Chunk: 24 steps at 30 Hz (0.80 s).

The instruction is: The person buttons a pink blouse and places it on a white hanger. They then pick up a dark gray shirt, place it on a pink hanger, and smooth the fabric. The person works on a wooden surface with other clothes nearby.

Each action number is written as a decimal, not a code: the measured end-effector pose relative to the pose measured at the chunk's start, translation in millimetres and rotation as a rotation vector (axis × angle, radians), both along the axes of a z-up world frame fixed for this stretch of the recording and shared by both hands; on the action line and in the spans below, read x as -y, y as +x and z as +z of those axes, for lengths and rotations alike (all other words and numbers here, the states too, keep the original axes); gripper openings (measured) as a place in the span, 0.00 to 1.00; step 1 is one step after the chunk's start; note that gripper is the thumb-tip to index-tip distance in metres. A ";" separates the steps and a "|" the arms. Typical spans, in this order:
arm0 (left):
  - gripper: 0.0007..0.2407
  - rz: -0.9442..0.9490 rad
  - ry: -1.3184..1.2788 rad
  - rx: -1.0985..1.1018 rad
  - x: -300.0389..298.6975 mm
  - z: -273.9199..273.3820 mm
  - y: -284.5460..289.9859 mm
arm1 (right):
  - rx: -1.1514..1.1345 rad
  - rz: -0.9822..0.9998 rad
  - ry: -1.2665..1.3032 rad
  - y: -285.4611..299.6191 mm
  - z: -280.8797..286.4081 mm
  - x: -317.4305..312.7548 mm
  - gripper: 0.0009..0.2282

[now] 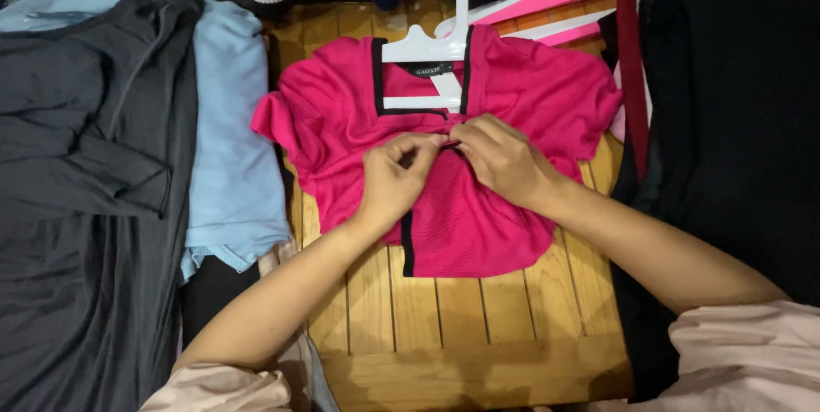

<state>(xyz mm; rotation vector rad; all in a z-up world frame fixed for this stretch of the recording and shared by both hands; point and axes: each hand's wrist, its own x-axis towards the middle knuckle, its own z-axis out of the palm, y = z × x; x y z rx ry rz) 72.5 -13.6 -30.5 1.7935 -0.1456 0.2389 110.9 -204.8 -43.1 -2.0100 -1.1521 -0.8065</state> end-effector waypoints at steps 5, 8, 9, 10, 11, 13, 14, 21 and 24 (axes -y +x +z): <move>0.06 -0.095 -0.177 -0.244 -8.0 -7.3 15.1 | 0.267 -0.001 -0.031 -2.5 16.7 -4.7 0.07; 0.06 -0.165 -0.188 -0.328 -16.2 -8.2 19.4 | 0.424 0.025 -0.058 -1.9 15.0 -4.4 0.08; 0.06 -0.176 -0.173 -0.357 -18.7 -7.2 20.4 | 0.497 0.036 -0.084 -2.2 14.8 -4.1 0.08; 0.06 -0.177 -0.176 -0.355 -18.0 -8.7 21.0 | 0.499 0.036 -0.087 -2.2 20.9 -5.0 0.08; 0.06 -0.166 -0.193 -0.352 -17.1 -11.1 19.9 | 0.513 0.023 -0.107 -3.7 26.0 -5.7 0.09; 0.05 -0.156 -0.212 -0.349 -15.4 -14.6 17.8 | 0.526 0.012 -0.129 -3.9 29.5 -5.4 0.09; 0.06 -0.139 -0.251 -0.376 -14.5 -15.4 17.0 | 0.552 0.021 -0.145 -2.4 28.1 -4.2 0.09; 0.06 -0.340 -0.434 -0.516 -20.1 -29.6 21.5 | 0.726 0.210 -0.121 5.6 28.5 5.7 0.08; 0.07 -0.536 -0.389 -0.565 -29.2 -19.3 21.2 | 0.751 0.248 -0.103 9.4 23.6 11.9 0.07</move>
